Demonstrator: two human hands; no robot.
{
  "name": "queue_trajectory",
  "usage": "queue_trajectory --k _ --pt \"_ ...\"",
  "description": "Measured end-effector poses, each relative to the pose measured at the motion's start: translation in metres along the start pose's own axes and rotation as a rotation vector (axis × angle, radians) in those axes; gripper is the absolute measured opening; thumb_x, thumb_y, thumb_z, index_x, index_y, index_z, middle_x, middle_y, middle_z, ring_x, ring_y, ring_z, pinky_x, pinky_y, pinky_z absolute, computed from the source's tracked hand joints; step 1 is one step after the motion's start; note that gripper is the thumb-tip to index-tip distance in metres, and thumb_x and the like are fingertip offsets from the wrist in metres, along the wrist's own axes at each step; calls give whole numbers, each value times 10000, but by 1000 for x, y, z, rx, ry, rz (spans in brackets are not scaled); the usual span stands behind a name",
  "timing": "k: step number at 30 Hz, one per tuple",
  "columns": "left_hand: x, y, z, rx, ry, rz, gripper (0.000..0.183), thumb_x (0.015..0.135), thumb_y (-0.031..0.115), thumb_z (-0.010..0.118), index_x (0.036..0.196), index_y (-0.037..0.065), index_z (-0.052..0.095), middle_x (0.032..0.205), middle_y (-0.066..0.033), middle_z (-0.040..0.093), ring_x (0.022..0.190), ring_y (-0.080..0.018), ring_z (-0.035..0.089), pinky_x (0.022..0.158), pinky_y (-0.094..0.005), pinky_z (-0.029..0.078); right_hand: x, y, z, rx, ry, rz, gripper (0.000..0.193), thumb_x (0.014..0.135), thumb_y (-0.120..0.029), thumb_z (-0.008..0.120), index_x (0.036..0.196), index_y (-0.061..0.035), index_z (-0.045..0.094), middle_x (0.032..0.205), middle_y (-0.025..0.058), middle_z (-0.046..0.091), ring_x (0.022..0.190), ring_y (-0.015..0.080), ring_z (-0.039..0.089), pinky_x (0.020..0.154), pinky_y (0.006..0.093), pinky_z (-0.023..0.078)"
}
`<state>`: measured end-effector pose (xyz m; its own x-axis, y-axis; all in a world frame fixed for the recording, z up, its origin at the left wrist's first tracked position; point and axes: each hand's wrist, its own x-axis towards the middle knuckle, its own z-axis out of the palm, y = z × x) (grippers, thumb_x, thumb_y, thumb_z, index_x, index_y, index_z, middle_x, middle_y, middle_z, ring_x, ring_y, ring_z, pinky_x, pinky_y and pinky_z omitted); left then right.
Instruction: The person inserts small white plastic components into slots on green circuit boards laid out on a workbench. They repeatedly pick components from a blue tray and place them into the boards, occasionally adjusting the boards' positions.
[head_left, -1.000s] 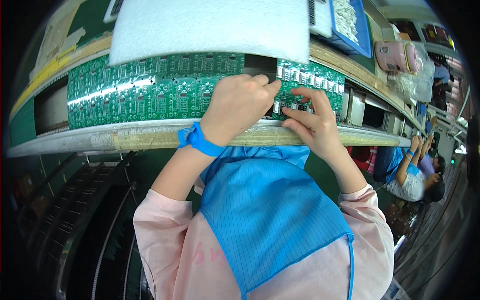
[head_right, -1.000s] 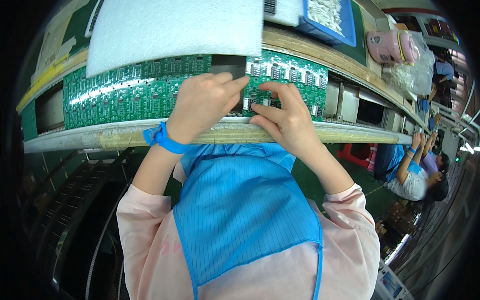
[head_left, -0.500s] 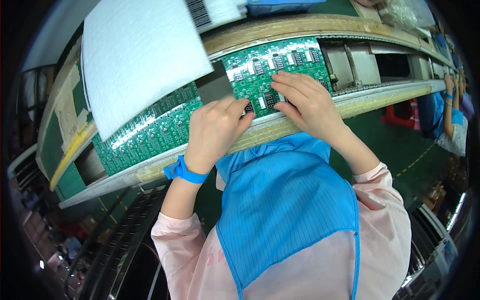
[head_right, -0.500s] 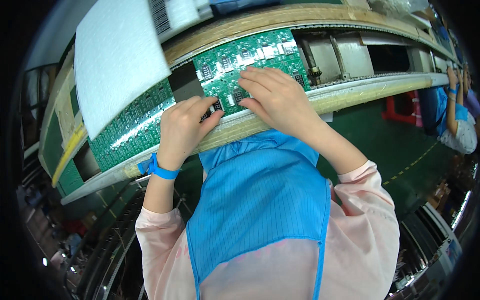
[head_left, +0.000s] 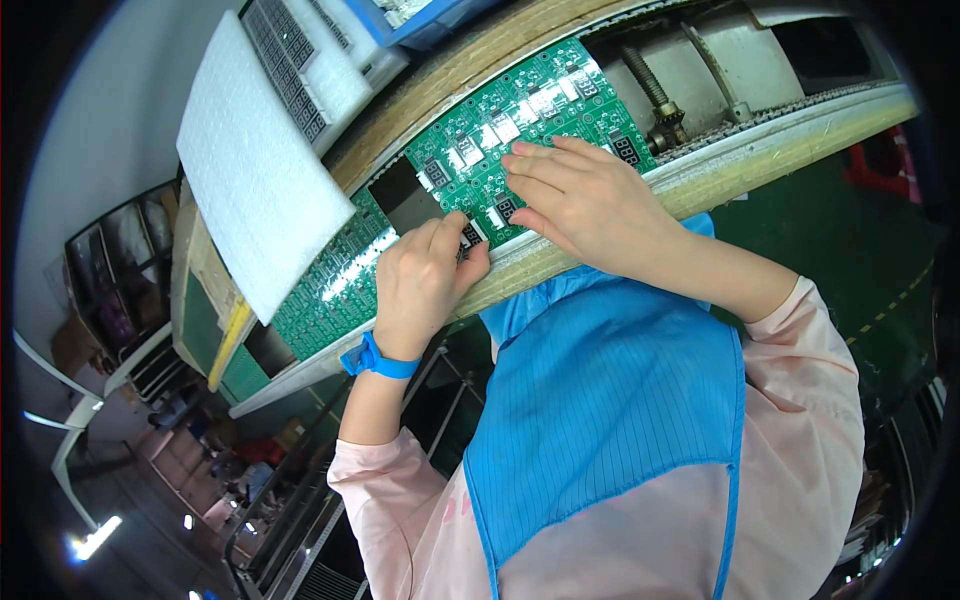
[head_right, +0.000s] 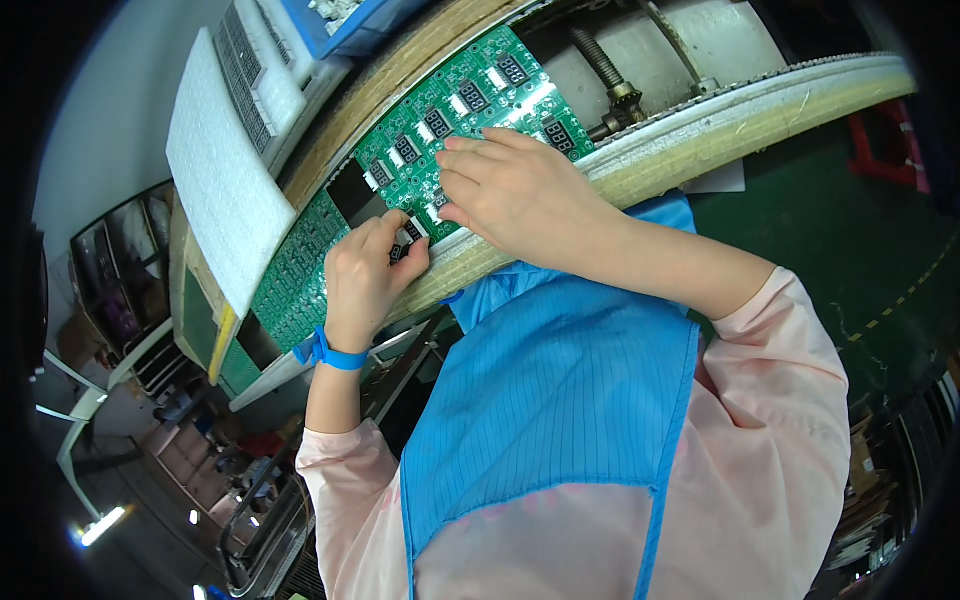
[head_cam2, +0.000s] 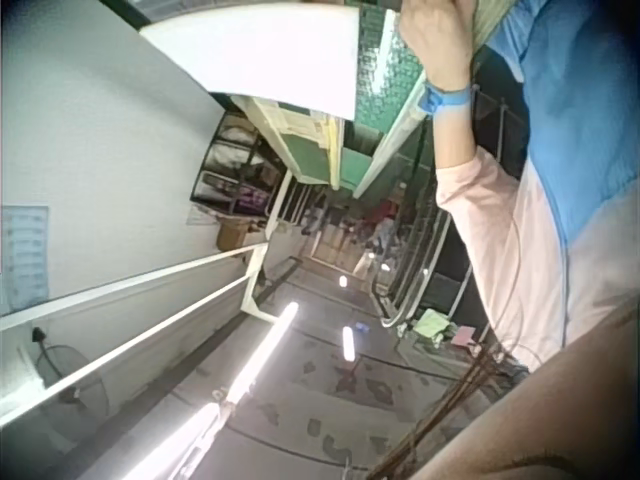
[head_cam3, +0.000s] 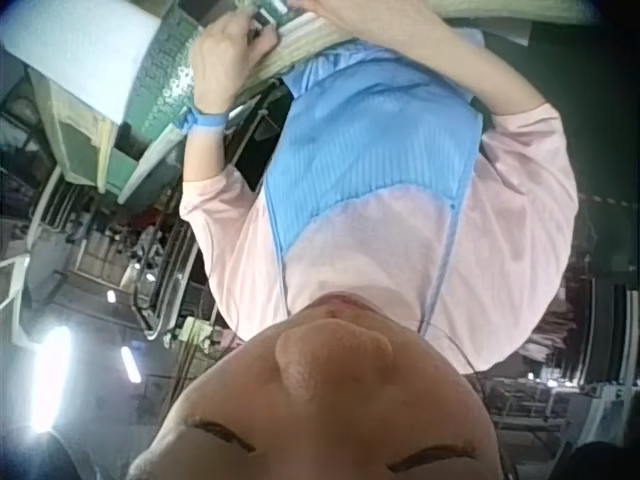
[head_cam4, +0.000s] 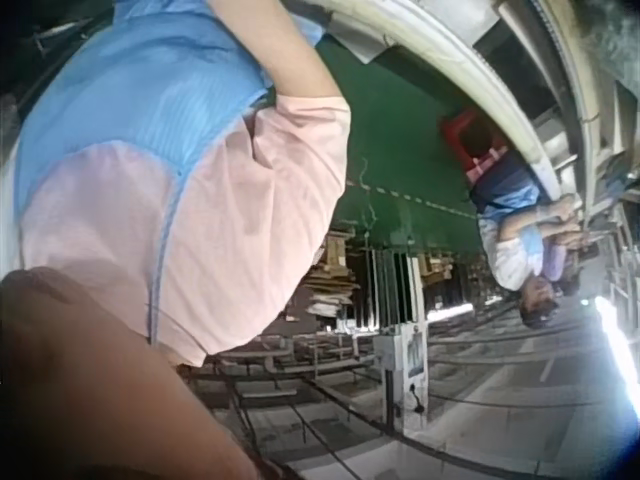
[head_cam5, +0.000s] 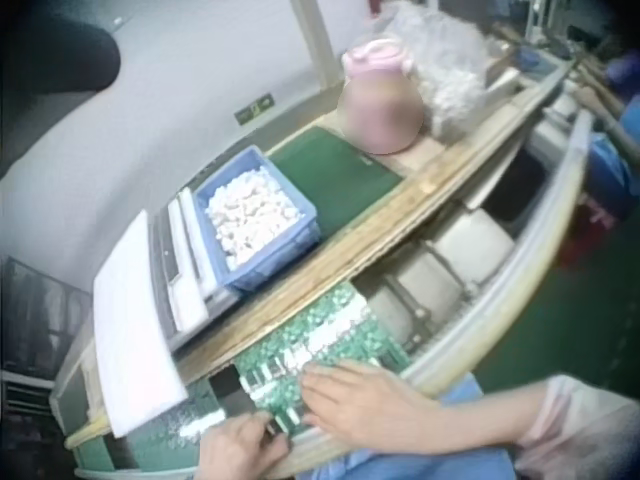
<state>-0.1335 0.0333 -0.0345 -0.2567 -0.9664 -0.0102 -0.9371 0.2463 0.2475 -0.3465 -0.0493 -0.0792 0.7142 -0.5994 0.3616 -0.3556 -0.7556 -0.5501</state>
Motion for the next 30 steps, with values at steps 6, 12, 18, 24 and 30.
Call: queue_trajectory --k 6,12,18,24,30 --pt "3 0 -1 38 -24 13 318 751 165 794 999 30 648 684 -78 585 590 -255 618 506 -379 480 -1 5 8 -5 104 -43 233 901 -241 660 954 -18 702 1092 134 710 1147 251 640 1032 391 459" --pt "1 -1 -4 15 -26 2 280 745 121 805 974 32 672 687 -80 589 588 -240 601 531 -360 480 -3 4 9 19 141 -28 221 895 -228 655 936 -17 709 1053 123 712 1132 249 645 1032 385 458" --pt "-4 -5 0 5 2 41 291 763 130 809 1011 43 683 661 -60 565 556 -221 573 502 -353 451 -4 4 9 14 149 -34 148 851 -157 636 886 -38 716 1020 105 705 1121 240 643 1056 390 445" --pt "-3 -8 -3 -22 -33 31 281 766 125 806 1006 43 684 663 -61 575 565 -217 581 510 -344 459 -6 6 11 -12 97 -45 113 827 -130 626 855 -55 706 1008 92 697 1142 226 628 1087 392 425" --pt "6 -1 -5 -12 -71 1 278 745 132 796 973 34 671 672 -73 590 586 -227 608 520 -353 478 -6 5 11 -30 79 -44 135 844 -157 647 891 -44 703 1048 101 697 1158 231 626 1100 407 418"
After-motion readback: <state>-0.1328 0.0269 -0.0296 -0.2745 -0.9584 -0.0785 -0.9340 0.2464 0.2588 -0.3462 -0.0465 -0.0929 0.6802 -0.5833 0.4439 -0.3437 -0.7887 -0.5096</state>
